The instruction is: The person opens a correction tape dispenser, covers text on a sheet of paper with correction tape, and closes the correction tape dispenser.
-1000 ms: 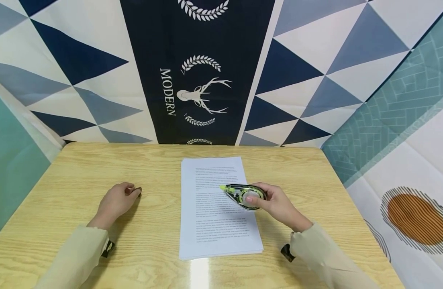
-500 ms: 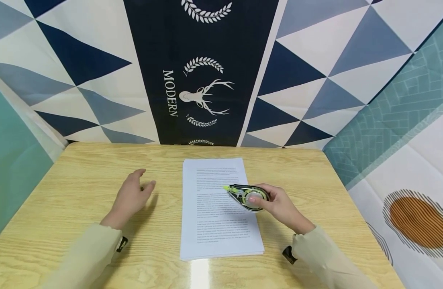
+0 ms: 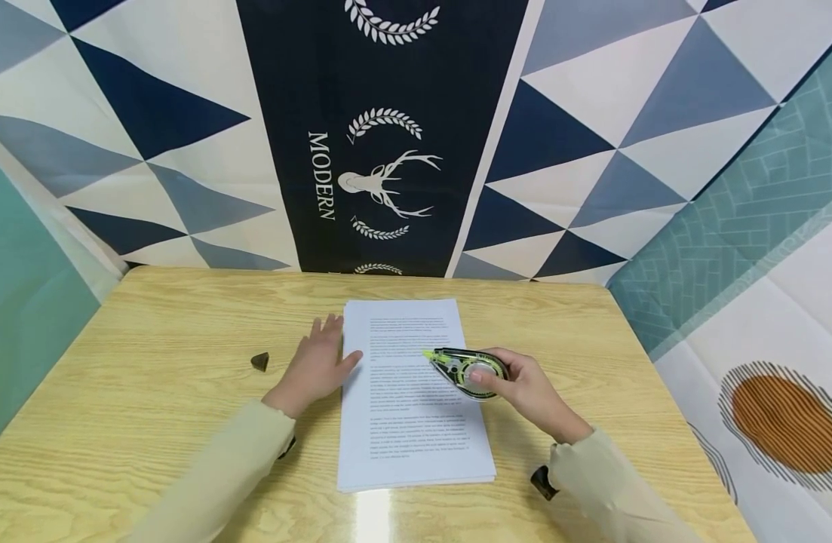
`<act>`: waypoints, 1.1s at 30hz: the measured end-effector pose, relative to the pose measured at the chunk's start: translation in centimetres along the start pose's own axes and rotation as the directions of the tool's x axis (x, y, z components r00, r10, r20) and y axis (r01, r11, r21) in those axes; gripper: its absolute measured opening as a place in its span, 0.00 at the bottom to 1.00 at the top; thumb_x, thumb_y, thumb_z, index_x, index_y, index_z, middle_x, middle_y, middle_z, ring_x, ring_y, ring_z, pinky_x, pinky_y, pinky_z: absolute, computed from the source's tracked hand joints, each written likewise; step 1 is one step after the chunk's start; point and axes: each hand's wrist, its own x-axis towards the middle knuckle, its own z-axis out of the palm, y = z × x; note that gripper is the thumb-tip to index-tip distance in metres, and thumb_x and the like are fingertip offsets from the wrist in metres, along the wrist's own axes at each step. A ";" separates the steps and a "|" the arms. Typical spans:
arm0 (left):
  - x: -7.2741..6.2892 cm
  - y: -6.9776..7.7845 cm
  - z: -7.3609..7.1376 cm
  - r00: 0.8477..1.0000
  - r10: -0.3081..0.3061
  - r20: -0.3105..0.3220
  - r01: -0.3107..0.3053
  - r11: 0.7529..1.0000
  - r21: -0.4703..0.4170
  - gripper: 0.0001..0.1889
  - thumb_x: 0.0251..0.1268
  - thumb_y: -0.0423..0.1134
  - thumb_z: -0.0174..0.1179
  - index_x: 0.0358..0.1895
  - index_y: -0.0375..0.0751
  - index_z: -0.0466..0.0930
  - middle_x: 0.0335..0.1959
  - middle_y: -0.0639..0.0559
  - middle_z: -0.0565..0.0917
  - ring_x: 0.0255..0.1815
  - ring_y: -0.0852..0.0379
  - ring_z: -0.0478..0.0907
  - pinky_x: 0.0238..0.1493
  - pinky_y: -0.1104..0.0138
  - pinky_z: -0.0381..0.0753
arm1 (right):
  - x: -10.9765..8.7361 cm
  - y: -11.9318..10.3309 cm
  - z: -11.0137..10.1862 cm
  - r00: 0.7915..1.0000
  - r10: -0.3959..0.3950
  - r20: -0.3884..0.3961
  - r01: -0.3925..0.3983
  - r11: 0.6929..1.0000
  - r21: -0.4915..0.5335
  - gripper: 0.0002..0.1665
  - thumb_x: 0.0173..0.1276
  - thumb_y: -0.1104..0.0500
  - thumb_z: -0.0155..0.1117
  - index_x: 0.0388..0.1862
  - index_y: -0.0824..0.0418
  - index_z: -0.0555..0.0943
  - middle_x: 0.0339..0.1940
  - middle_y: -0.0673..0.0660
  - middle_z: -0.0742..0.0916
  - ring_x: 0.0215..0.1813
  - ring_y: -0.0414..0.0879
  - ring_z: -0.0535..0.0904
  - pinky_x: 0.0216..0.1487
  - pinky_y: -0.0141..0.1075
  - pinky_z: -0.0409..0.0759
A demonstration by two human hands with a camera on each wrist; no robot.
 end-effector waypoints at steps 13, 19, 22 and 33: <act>1.5 1.0 2.4 0.994 -0.039 0.098 0.033 0.998 0.060 0.40 0.69 0.56 0.48 0.73 0.31 0.48 0.75 0.36 0.48 0.76 0.36 0.38 0.69 0.39 0.44 | 0.7 0.9 -0.2 1.000 -0.007 0.014 0.007 1.000 -0.024 0.24 0.64 0.53 0.63 0.56 0.65 0.76 0.49 0.65 0.82 0.42 0.39 0.79 0.41 0.30 0.79; 1.8 1.3 2.7 0.991 -0.049 0.123 0.040 0.996 0.074 0.41 0.68 0.57 0.47 0.72 0.31 0.48 0.75 0.37 0.48 0.76 0.36 0.38 0.70 0.39 0.43 | 1.7 1.3 -0.3 0.999 0.044 0.007 -0.043 0.996 -0.081 0.27 0.63 0.50 0.65 0.58 0.62 0.76 0.50 0.62 0.83 0.44 0.42 0.78 0.41 0.31 0.78; 1.9 1.3 2.8 0.990 -0.055 0.133 0.044 0.996 0.082 0.41 0.68 0.57 0.47 0.72 0.31 0.49 0.75 0.36 0.48 0.76 0.36 0.38 0.70 0.39 0.43 | 2.5 1.4 -0.2 0.998 0.059 0.003 -0.058 0.993 -0.107 0.28 0.62 0.49 0.65 0.58 0.62 0.76 0.50 0.62 0.82 0.45 0.44 0.77 0.41 0.32 0.78; 2.1 1.6 2.8 0.980 -0.077 0.185 0.056 0.992 0.117 0.43 0.68 0.61 0.46 0.73 0.32 0.47 0.75 0.38 0.46 0.76 0.37 0.38 0.70 0.40 0.43 | 5.2 1.9 0.4 0.996 0.092 0.019 -0.088 0.985 -0.150 0.28 0.63 0.47 0.64 0.59 0.58 0.75 0.53 0.59 0.82 0.49 0.47 0.76 0.47 0.36 0.74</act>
